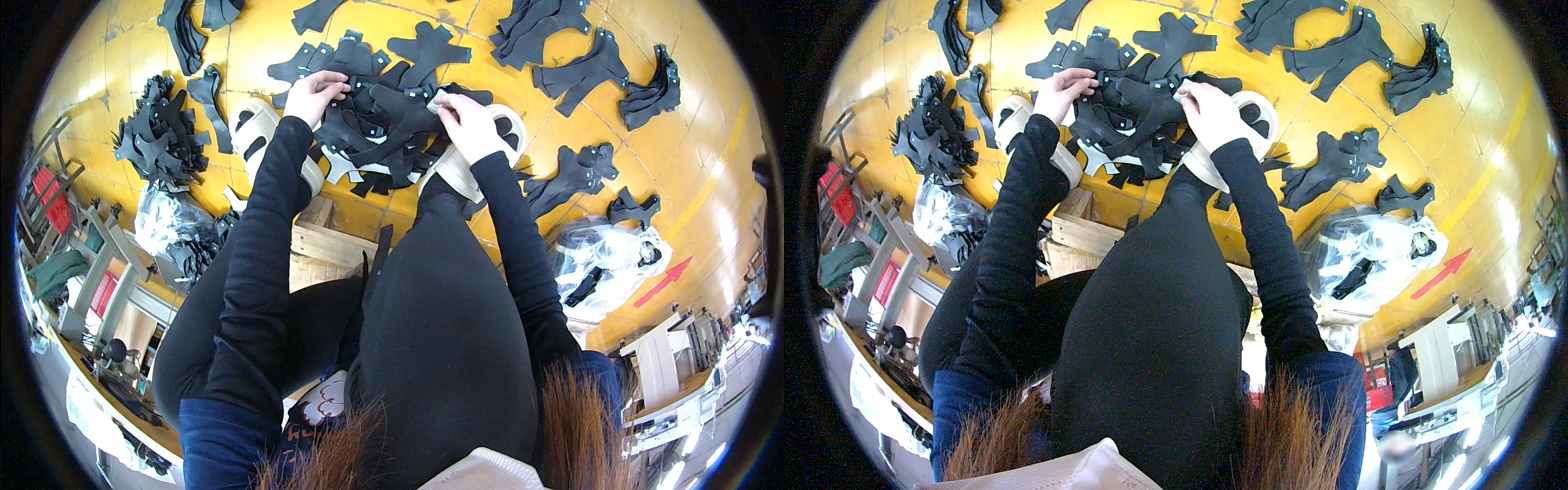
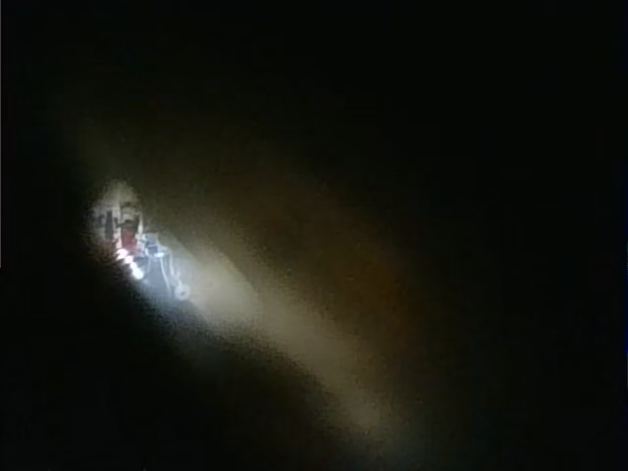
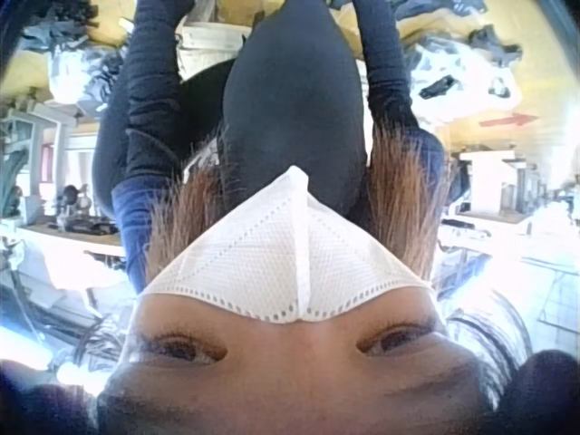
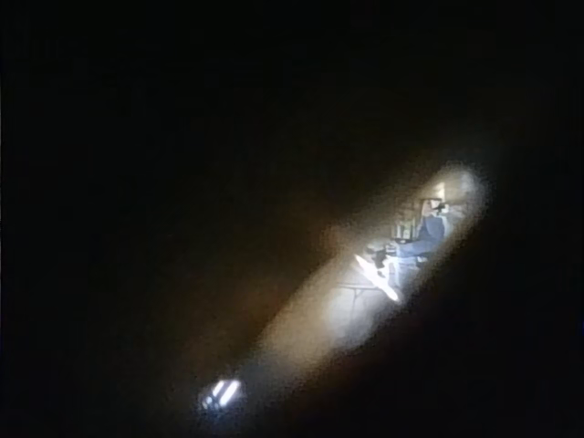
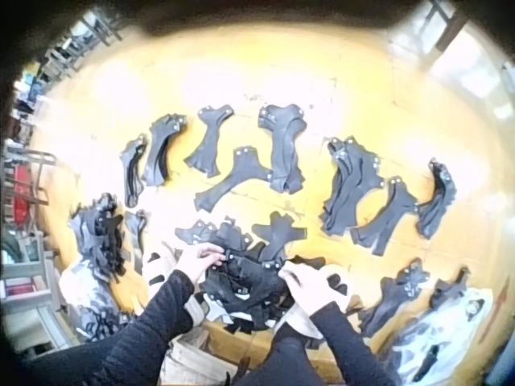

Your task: The person sits on the floor and repeatedly picks up black rubber parts, inspects them, and places them into piles. The person handles the parts one at a time, occasionally adjusting the piles.

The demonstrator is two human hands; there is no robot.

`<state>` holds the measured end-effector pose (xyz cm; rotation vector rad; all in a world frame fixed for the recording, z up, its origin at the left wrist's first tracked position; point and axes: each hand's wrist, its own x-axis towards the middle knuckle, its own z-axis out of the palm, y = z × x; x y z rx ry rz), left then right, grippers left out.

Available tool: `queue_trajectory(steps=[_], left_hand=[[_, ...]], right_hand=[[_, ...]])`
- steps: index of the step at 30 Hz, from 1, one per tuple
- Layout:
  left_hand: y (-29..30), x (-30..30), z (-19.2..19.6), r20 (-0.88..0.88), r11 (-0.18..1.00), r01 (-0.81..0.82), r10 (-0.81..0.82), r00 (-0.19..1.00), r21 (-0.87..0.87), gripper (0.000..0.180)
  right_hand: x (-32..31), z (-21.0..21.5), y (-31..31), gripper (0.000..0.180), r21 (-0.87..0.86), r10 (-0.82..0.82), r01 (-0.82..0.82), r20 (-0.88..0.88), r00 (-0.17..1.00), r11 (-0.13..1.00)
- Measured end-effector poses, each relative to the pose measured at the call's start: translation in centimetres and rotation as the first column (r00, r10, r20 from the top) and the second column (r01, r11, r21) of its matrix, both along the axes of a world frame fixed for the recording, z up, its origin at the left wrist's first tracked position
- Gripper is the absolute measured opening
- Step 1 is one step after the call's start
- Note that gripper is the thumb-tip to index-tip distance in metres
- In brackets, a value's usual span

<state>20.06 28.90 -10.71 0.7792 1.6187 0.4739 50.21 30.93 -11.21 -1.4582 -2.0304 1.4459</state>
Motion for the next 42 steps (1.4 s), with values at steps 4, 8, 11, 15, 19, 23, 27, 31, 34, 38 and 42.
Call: queue_trajectory(steps=[4, 8, 11, 15, 19, 23, 27, 31, 34, 38, 42], left_hand=[[0.0, 0.4, 0.1, -0.032, 1.0, 0.03, -0.03, 0.999, -0.001, 0.023], [0.0, 0.4, -0.1, -0.077, 0.997, 0.069, -0.067, 0.995, 0.019, 0.021], [0.1, 0.1, -0.3, -0.09, 0.993, 0.032, -0.022, 0.996, 0.115, 0.02], [-0.1, -0.4, -0.7, -0.057, 0.954, -0.213, 0.23, 0.972, 0.209, 0.018], [-0.1, -1.4, 0.3, -0.076, 0.947, -0.266, 0.283, 0.956, 0.179, 0.018], [-2.0, -1.7, 0.4, -0.181, 0.946, -0.289, 0.312, 0.932, 0.145, 0.019], [-5.7, -1.2, -0.7, -0.256, 0.942, -0.292, 0.326, 0.91, 0.163, 0.019], [-8.3, 1.5, -0.8, -0.352, 0.941, -0.288, 0.334, 0.875, 0.177, 0.023], [-8.6, 3.1, -0.1, -0.392, 0.937, -0.312, 0.35, 0.851, 0.157, 0.029], [-8.4, 3.2, 0.1, -0.417, 0.939, -0.273, 0.339, 0.843, 0.21, 0.026], [-7.5, 2.5, 1.0, -0.082, 0.882, -0.452, 0.464, 0.882, 0.132, 0.02]], right_hand=[[-1.5, 1.2, -0.2, 0.017, 0.109, 0.102, -0.131, 0.242, 0.965, 0.985], [-1.8, 0.8, -1.0, 0.018, 0.076, 0.195, -0.208, 0.149, 0.969, 0.975], [-1.8, 2.3, -1.4, 0.015, -0.075, 0.204, -0.206, -0.027, 0.979, 0.976], [-0.6, 3.9, -1.6, 0.015, -0.103, 0.201, -0.205, -0.044, 0.979, 0.973], [1.0, 4.2, -1.7, 0.016, 0.017, 0.066, -0.066, 0.038, 0.997, 0.998], [0.9, 2.8, -2.3, 0.019, 0.144, 0.118, -0.13, 0.093, 0.989, 0.981], [0.4, 2.6, -2.6, 0.017, 0.163, 0.051, -0.065, 0.087, 0.995, 0.985], [0.7, 2.3, -2.8, 0.017, 0.157, 0.062, -0.076, 0.091, 0.994, 0.985], [0.6, 2.2, -2.8, 0.017, 0.16, 0.065, -0.08, 0.098, 0.993, 0.984], [0.6, 2.2, -2.8, 0.017, 0.164, 0.062, -0.076, 0.091, 0.994, 0.984], [0.7, 3.0, -2.3, 0.015, 0.178, 0.17, -0.172, 0.025, 0.985, 0.969]])
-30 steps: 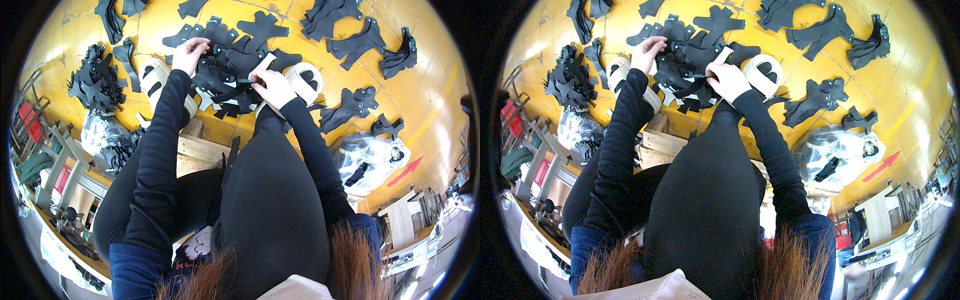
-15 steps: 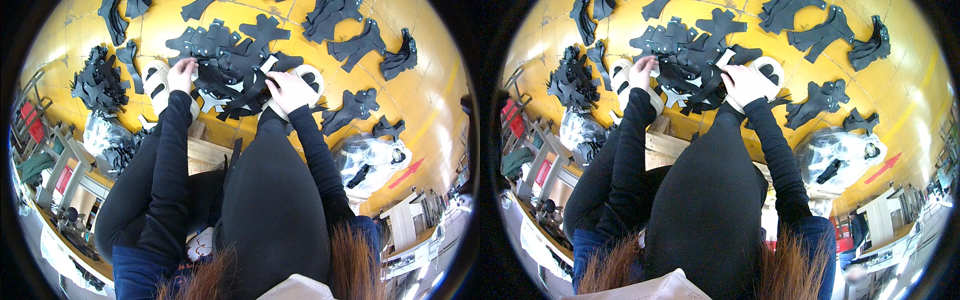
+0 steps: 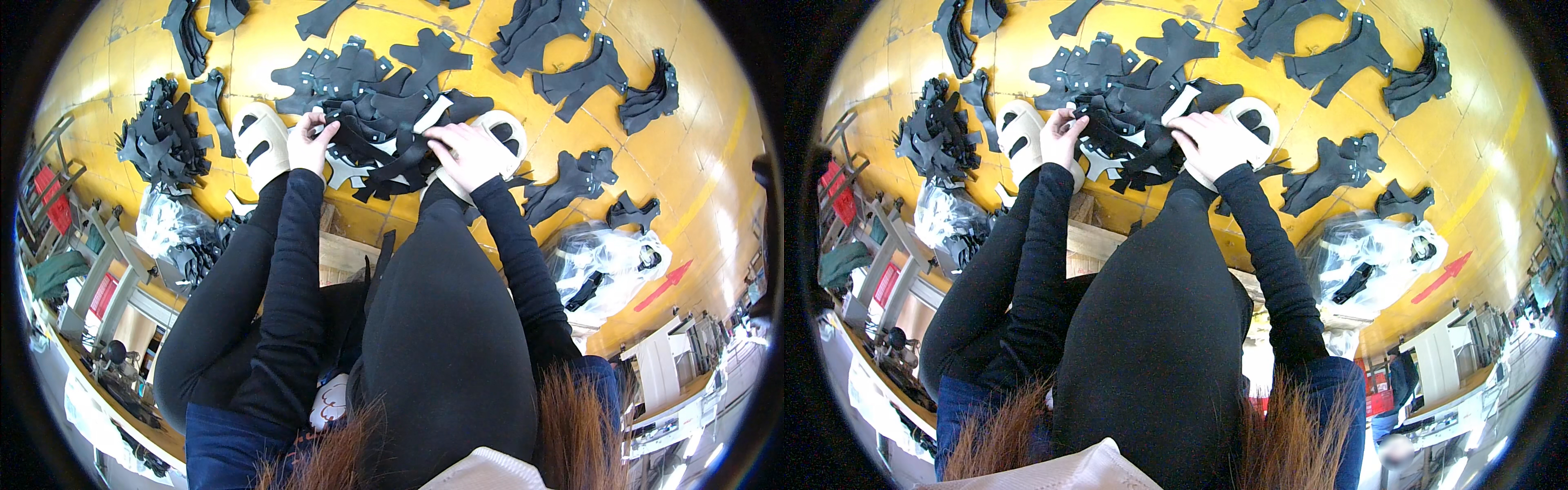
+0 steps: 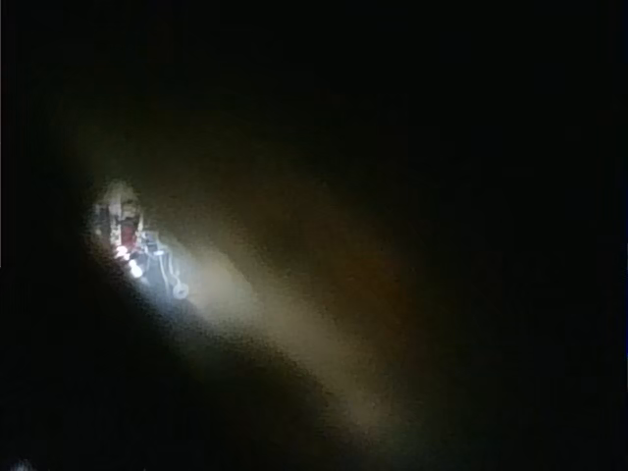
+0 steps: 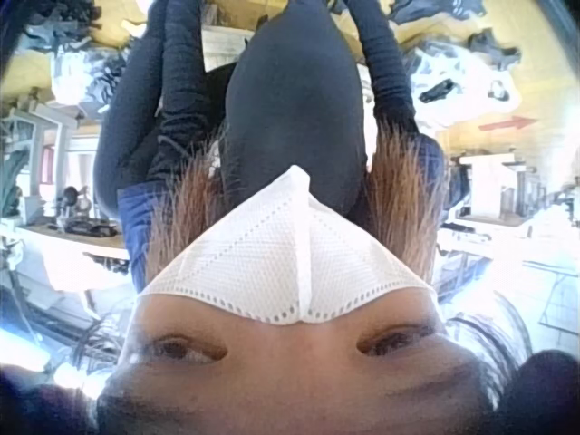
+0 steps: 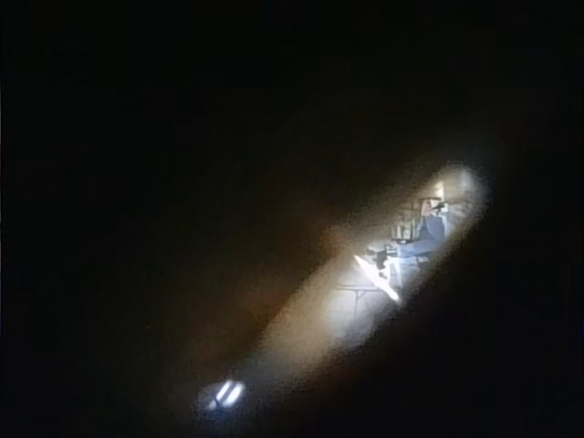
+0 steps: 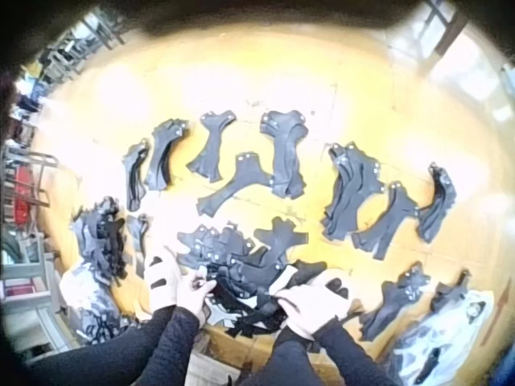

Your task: The person sits on the floor and repeatedly picks up black rubber parts, inspects them, and places them into piles. The person handles the parts one at a time, occasionally adjusting the piles.

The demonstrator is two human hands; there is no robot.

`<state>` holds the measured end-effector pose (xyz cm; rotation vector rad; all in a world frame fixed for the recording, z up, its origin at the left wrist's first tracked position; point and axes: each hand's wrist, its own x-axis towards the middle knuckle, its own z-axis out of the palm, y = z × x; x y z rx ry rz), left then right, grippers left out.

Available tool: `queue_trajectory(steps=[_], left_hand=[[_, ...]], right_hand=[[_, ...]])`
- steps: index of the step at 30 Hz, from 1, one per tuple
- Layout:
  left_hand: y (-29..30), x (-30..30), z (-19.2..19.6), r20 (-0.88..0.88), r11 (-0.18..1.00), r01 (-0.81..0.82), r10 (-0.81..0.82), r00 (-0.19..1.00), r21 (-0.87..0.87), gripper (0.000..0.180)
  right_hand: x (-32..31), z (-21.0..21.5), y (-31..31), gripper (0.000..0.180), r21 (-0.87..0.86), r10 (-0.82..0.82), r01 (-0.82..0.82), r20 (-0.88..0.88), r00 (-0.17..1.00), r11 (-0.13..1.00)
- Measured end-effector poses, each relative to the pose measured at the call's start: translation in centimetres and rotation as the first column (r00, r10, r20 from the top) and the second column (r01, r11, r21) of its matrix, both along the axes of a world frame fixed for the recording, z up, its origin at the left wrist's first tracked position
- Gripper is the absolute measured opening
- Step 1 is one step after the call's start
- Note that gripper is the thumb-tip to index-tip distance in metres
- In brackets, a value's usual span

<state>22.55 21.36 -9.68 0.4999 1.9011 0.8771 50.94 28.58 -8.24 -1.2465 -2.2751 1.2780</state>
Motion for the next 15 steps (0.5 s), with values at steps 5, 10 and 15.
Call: queue_trajectory(steps=[5, 10, 15], left_hand=[[2.4, -1.6, 2.2, 0.233, 0.967, 0.252, -0.254, 0.939, 0.036, 0.022], [6.1, 0.2, 5.2, 0.33, 0.827, 0.56, -0.516, 0.79, -0.047, 0.02], [7.1, 0.8, 5.7, 0.42, 0.913, 0.402, -0.394, 0.817, 0.074, 0.018]], right_hand=[[-1.3, 0.5, 0.8, 0.017, 0.02, 0.217, -0.219, -0.257, 0.942, 0.976], [-5.5, 3.1, 1.9, 0.021, 0.176, 0.119, -0.065, -0.316, 0.941, 0.982], [-6.1, 1.7, 2.4, 0.025, 0.137, 0.28, -0.262, -0.134, 0.951, 0.955]])
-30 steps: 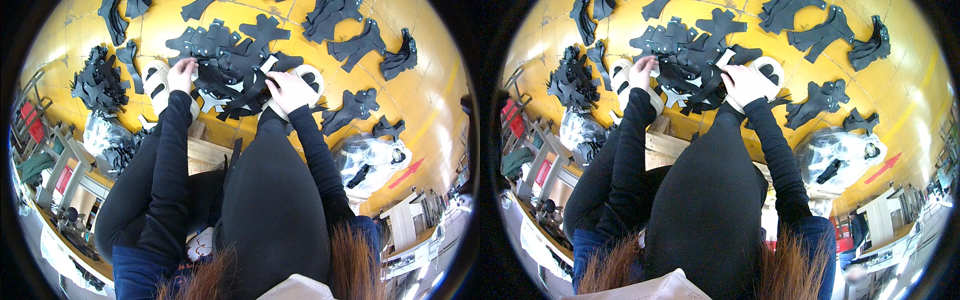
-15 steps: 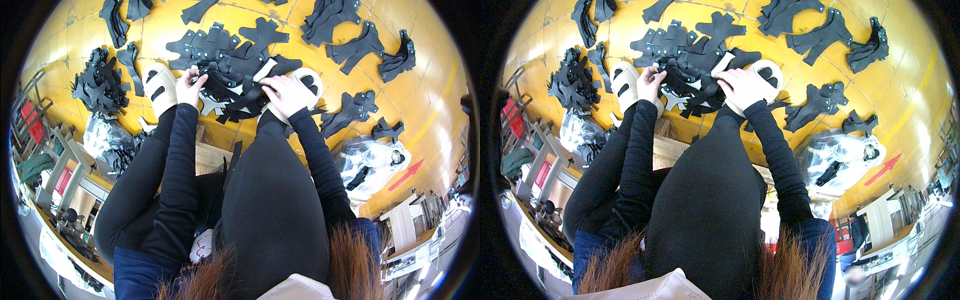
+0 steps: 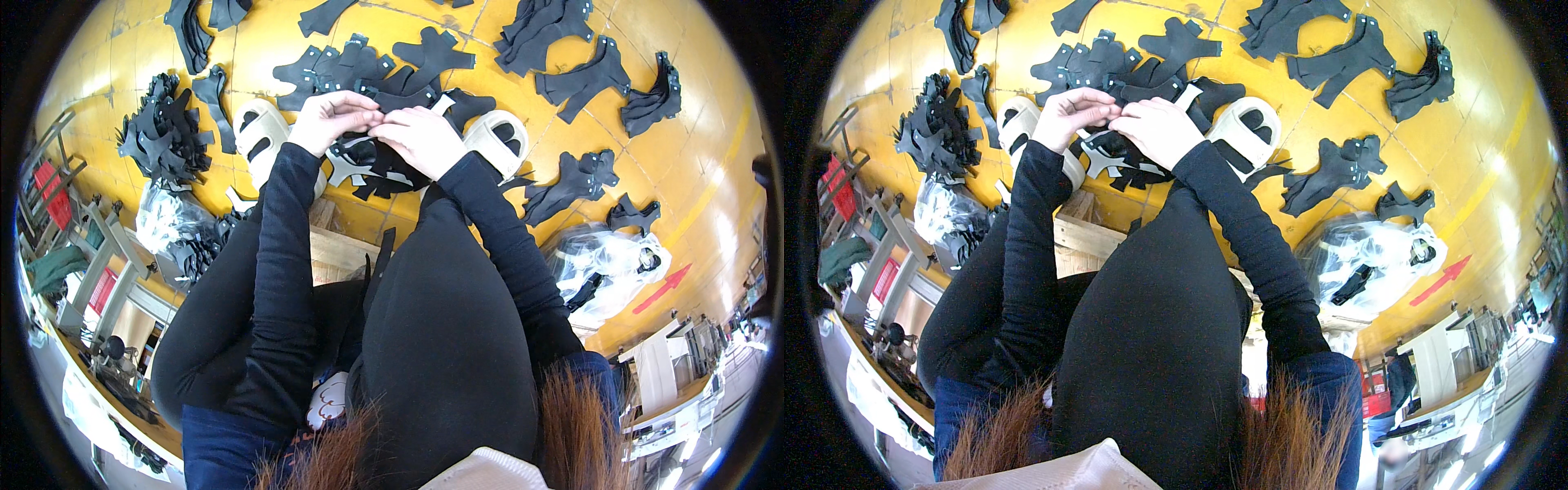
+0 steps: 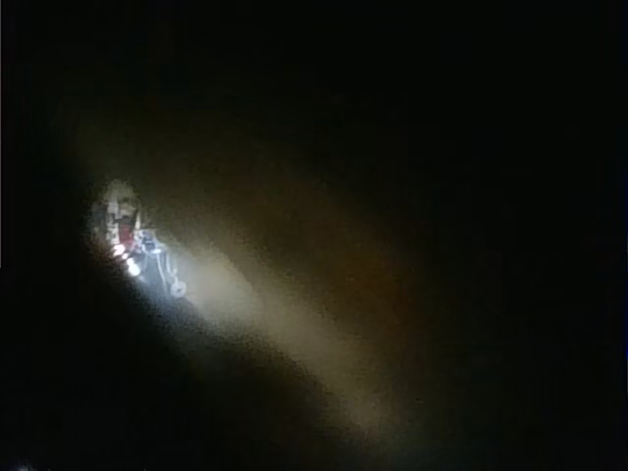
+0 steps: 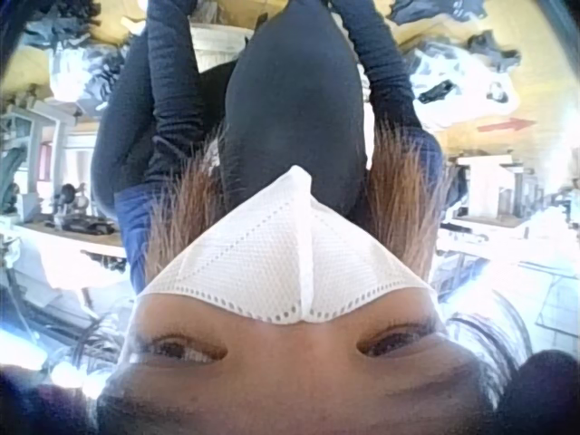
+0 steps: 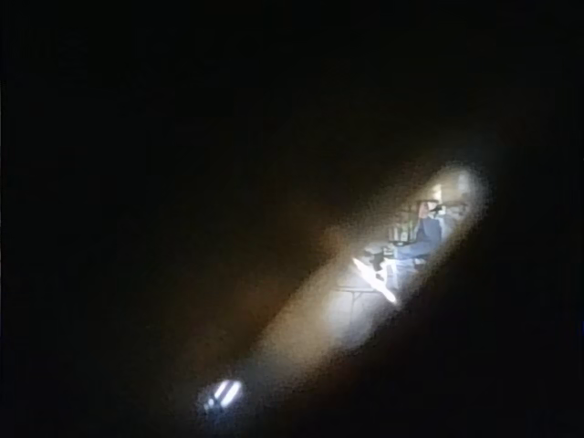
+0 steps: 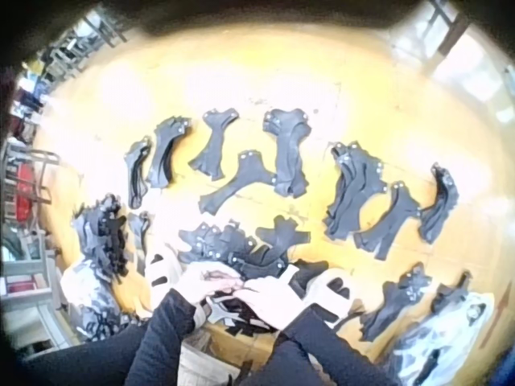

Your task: The person sits on the floor and repeatedly picks up black rubber parts, inspects them, and places them into piles. The person handles the parts one at a time, occasionally adjusting the piles.

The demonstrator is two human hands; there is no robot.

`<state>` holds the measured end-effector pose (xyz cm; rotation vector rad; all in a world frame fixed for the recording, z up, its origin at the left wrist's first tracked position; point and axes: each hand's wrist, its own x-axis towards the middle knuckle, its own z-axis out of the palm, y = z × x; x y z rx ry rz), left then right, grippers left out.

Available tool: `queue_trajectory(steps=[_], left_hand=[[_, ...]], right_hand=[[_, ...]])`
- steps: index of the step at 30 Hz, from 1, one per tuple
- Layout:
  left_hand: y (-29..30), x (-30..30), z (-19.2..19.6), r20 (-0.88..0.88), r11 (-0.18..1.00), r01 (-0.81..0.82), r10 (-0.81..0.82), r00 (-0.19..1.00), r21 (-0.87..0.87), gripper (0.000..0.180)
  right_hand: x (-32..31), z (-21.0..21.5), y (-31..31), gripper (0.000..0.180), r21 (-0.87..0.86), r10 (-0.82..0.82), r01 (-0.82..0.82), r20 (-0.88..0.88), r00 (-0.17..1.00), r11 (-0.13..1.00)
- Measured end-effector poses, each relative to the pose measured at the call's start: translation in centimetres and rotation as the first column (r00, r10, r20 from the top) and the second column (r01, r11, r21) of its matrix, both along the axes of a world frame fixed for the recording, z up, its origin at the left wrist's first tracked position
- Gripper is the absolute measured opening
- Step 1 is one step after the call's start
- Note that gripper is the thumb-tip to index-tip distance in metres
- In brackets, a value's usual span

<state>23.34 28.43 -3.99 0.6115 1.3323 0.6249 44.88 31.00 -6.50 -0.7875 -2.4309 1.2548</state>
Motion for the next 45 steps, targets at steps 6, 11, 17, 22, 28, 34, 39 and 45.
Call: queue_trajectory(steps=[6, 11, 17, 22, 28, 34, 39, 45], left_hand=[[-1.3, -2.5, -5.0, -0.652, 0.99, 0.012, 0.083, 0.754, 0.139, 0.024], [-1.1, -2.3, -6.5, -0.75, 0.998, -0.041, 0.069, 0.657, 0.056, 0.029], [-1.0, -1.4, -6.0, -0.605, 0.974, -0.204, 0.218, 0.766, 0.093, 0.024], [-0.7, -0.9, -4.6, -0.296, 0.935, -0.271, 0.332, 0.896, 0.23, 0.013], [0.0, -0.7, -2.6, -0.169, 0.97, -0.169, 0.199, 0.965, 0.174, 0.012], [2.7, 0.1, 2.1, 0.067, 0.967, 0.252, -0.254, 0.965, 0.04, 0.014], [3.1, -0.3, 1.0, 0.112, 0.995, 0.085, -0.091, 0.99, 0.056, 0.02], [1.1, 0.4, -1.5, -0.019, 0.907, 0.42, -0.42, 0.907, 0.007, 0.049]], right_hand=[[1.6, 1.8, 0.1, 0.022, -0.195, -0.044, 0.064, 0.105, 0.993, 0.979], [3.1, 1.2, -0.5, 0.018, -0.073, -0.042, 0.037, -0.077, 0.996, 0.997], [2.5, 1.4, 0.1, 0.021, -0.058, -0.037, 0.032, -0.078, 0.996, 0.998], [1.1, 1.8, 0.8, 0.015, 0.01, -0.133, 0.135, -0.117, 0.984, 0.991], [0.9, 2.4, 1.2, 0.019, 0.056, -0.208, 0.214, -0.094, 0.974, 0.975], [2.0, 2.0, 1.4, 0.022, 0.165, -0.117, 0.125, -0.053, 0.992, 0.978], [2.2, 2.7, 1.4, 0.025, 0.214, -0.089, 0.102, -0.07, 0.994, 0.971], [2.1, 2.2, 1.1, 0.029, 0.223, -0.098, 0.119, -0.105, 0.99, 0.967]])
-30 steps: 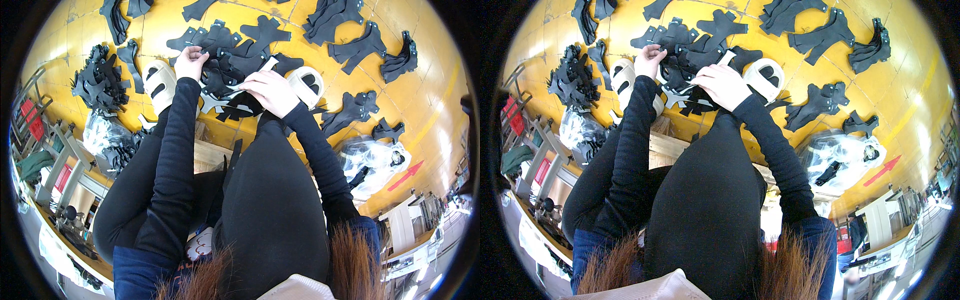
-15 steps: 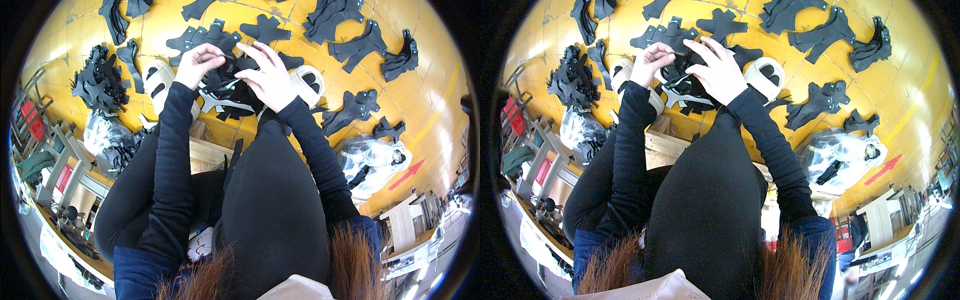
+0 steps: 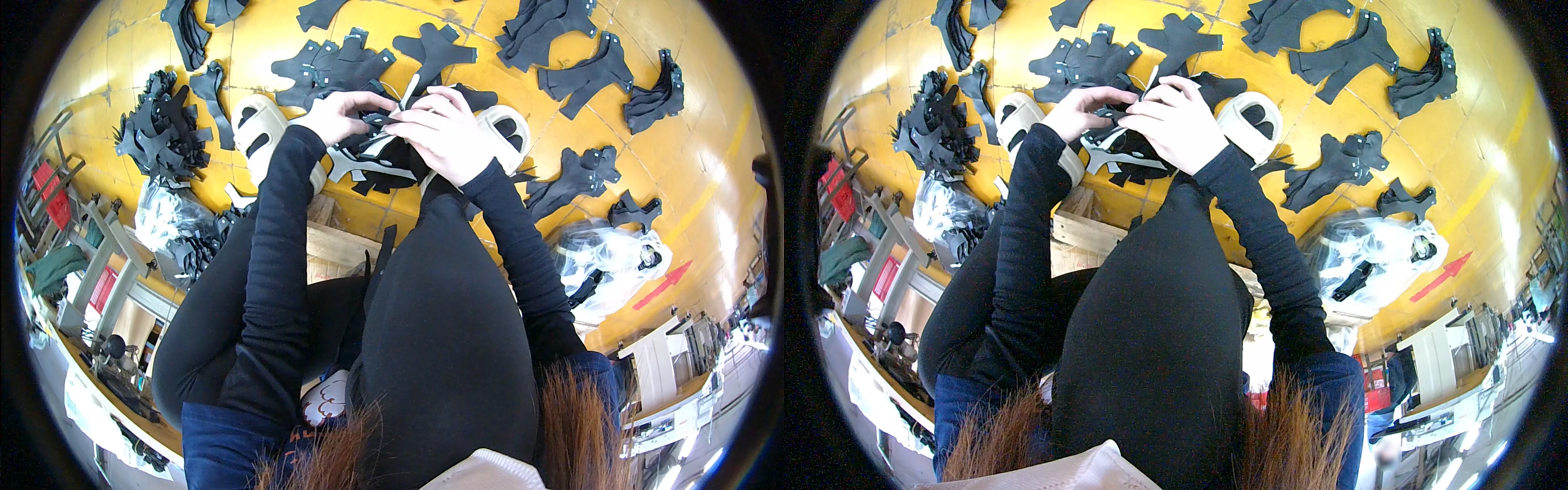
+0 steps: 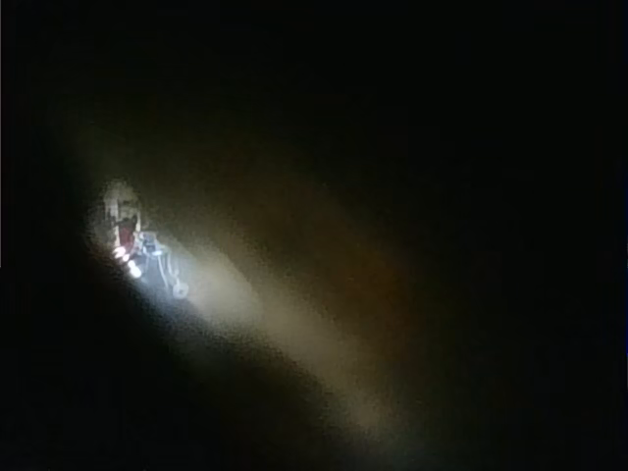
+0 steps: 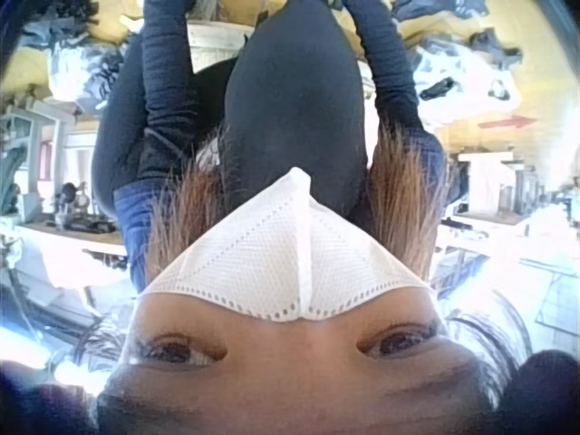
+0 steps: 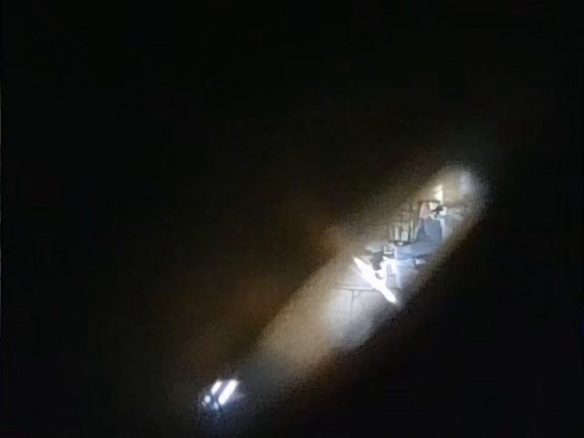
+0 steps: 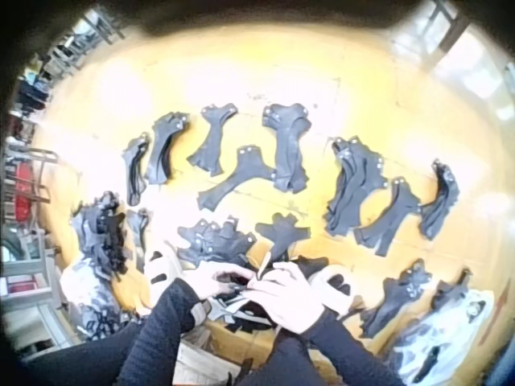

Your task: The person sits on the floor and repeatedly picks up black rubber parts, inspects them, and places them into piles. The person handles the parts one at a time, occasionally adjusting the piles.

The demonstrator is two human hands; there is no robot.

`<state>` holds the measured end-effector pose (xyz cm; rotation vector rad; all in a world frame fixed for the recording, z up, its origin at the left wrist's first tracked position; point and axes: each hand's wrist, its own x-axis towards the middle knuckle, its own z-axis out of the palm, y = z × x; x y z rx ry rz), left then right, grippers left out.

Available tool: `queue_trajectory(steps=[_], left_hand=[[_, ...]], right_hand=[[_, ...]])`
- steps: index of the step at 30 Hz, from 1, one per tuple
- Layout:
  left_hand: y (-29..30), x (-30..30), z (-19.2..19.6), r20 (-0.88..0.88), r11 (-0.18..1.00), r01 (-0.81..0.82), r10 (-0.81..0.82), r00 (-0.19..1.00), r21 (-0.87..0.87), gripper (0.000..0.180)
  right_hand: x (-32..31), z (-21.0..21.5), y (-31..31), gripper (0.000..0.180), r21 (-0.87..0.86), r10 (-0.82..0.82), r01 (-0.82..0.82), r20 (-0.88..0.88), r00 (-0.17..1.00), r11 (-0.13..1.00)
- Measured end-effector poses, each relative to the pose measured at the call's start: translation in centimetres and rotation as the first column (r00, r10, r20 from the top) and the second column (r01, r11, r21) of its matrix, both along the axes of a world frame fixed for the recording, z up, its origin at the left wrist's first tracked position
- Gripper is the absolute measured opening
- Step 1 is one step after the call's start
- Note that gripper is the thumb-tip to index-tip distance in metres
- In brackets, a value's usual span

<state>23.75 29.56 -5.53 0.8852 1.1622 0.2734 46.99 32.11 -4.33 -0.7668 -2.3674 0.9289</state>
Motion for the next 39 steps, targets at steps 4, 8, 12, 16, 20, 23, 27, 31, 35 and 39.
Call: queue_trajectory(steps=[4, 8, 12, 16, 20, 23, 27, 31, 35, 39], left_hand=[[-1.4, 1.0, -1.1, -0.006, 0.997, -0.081, 0.081, 0.997, -0.021, 0.036], [-2.4, 1.6, -2.7, 0.085, 0.981, -0.181, 0.175, 0.981, 0.075, 0.051], [-3.0, 1.7, -3.4, 0.245, 0.936, -0.349, 0.347, 0.905, -0.036, 0.048], [-3.2, 2.2, -4.1, -0.084, 0.956, -0.232, 0.25, 0.964, 0.181, 0.04], [-3.0, 1.7, -5.0, -0.228, 0.932, -0.36, 0.362, 0.904, 0.054, 0.045], [-1.8, 1.2, -2.6, -0.414, 0.955, -0.198, 0.276, 0.868, 0.222, 0.038], [-1.1, -0.3, -3.8, -0.182, 0.902, -0.346, 0.398, 0.899, 0.259, 0.03], [-1.1, -1.5, -3.5, -0.179, 0.909, -0.391, 0.412, 0.893, 0.144, 0.028], [-0.8, -0.8, -3.0, -0.331, 0.939, -0.291, 0.338, 0.881, 0.184, 0.028], [-1.5, -0.1, -3.9, -0.48, 0.947, -0.197, 0.301, 0.824, 0.256, 0.026]], right_hand=[[0.1, 0.2, 0.3, 0.032, 0.037, -0.041, 0.041, -0.014, 0.999, 0.998], [0.2, 0.8, 0.7, 0.034, -0.011, -0.117, 0.117, -0.075, 0.99, 0.993], [0.2, 2.6, 1.4, 0.034, -0.003, -0.101, 0.101, -0.1, 0.99, 0.995], [0.1, 4.5, 1.6, 0.036, -0.004, -0.14, 0.142, -0.199, 0.97, 0.99], [0.4, 9.0, 2.5, 0.027, -0.249, -0.141, 0.067, -0.292, 0.946, 0.966], [1.1, 10.8, 3.5, 0.024, -0.358, -0.032, -0.122, -0.395, 0.918, 0.926], [1.7, 11.9, 4.0, 0.02, -0.525, 0.045, -0.303, -0.447, 0.893, 0.795], [1.5, 10.4, 2.9, 0.022, -0.771, -0.001, -0.208, -0.261, 0.965, 0.601], [2.1, 2.9, 0.5, 0.032, -0.787, -0.094, 0.063, 0.007, 0.996, 0.614], [3.7, -3.1, -2.1, 0.047, -0.174, -0.273, 0.395, 0.48, 0.834, 0.902]])
